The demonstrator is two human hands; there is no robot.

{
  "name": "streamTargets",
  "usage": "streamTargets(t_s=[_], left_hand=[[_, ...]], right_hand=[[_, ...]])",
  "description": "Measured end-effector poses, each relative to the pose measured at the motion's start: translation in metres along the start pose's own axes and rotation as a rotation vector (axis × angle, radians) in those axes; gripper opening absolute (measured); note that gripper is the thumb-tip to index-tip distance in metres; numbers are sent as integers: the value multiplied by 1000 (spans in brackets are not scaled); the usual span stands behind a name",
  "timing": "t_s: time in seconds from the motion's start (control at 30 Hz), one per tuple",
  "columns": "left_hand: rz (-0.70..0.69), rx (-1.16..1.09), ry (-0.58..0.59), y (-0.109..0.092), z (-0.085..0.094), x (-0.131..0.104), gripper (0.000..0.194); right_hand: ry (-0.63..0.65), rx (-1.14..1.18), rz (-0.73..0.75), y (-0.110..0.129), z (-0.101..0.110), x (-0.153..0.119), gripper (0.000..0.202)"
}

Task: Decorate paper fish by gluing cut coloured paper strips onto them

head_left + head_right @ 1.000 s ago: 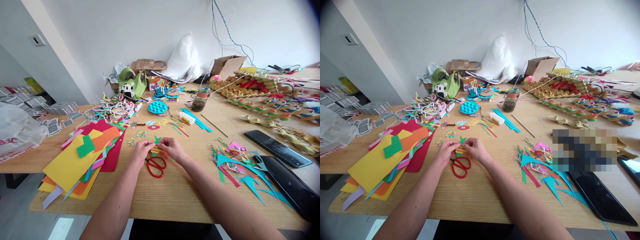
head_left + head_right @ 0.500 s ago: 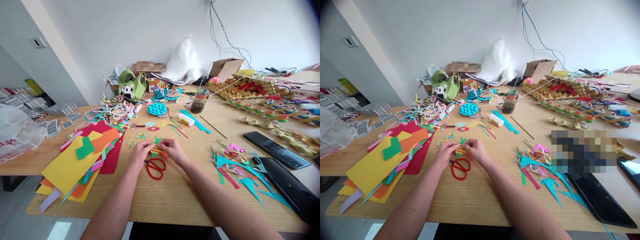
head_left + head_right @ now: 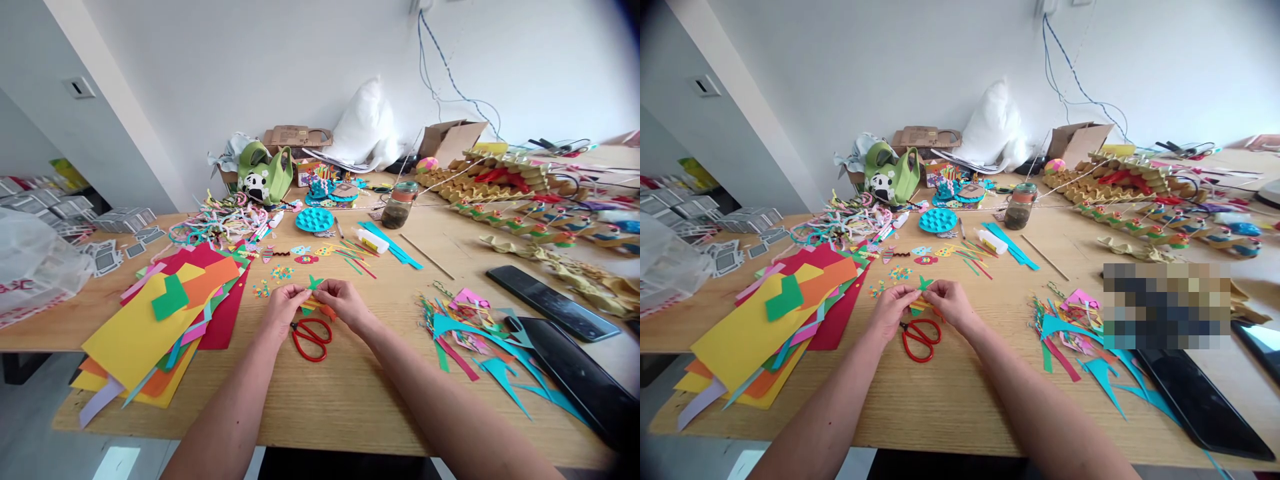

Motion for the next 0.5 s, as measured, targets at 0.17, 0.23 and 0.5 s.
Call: streamTargets(t_s=[0.17, 0.23, 0.5], left_hand=[[-26, 3, -23, -2, 1, 0, 23], [-20, -7, -35, -1, 2, 1, 24], [6, -51, -101, 7, 10, 5, 23]], right_hand=[[17, 44, -6, 2, -2, -3, 45], [20, 91, -28, 2, -2, -3, 53], [-515, -195, 109, 2, 73, 15, 45]])
Point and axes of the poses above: each hand's wrist, its own x-axis towards the middle knuckle, its own z-axis out of the back of the hand, y = z × x, the point moved 4 cm from there along x, towards the middle knuckle, and after that the axes turned 14 degrees about -z, right-handed, at the moved point
